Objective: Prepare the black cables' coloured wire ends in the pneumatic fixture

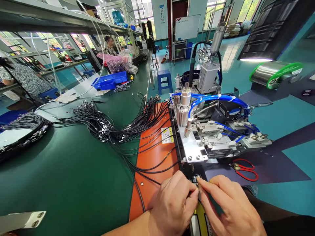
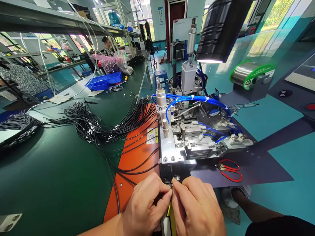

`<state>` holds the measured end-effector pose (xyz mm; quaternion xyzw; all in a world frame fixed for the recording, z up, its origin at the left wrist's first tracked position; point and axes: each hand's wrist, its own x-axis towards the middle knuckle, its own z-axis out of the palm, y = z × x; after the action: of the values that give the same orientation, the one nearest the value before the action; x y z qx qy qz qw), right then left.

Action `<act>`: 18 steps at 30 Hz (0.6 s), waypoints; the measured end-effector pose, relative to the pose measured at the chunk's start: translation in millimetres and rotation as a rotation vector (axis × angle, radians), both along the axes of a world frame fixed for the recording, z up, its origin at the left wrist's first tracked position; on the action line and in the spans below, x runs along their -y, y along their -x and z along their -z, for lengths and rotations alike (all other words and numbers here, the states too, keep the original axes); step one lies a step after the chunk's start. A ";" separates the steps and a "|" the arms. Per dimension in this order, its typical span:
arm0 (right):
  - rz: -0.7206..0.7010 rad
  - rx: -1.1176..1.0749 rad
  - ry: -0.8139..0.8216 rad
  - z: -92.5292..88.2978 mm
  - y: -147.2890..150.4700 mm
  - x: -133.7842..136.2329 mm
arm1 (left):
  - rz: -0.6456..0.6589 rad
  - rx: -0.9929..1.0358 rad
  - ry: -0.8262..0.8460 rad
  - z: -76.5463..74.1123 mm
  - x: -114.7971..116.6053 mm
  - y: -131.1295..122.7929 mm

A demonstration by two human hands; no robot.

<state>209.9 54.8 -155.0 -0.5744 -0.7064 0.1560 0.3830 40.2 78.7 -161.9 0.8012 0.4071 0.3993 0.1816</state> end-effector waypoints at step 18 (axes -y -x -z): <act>0.060 -0.529 0.691 -2.4 -35.3 -14.4 | 0.009 0.099 0.084 -8.3 -4.1 -0.6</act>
<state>245.2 69.2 -152.5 -0.6294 -0.4732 0.5137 0.3406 40.8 82.9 -153.7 0.7740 0.4104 0.4201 0.2366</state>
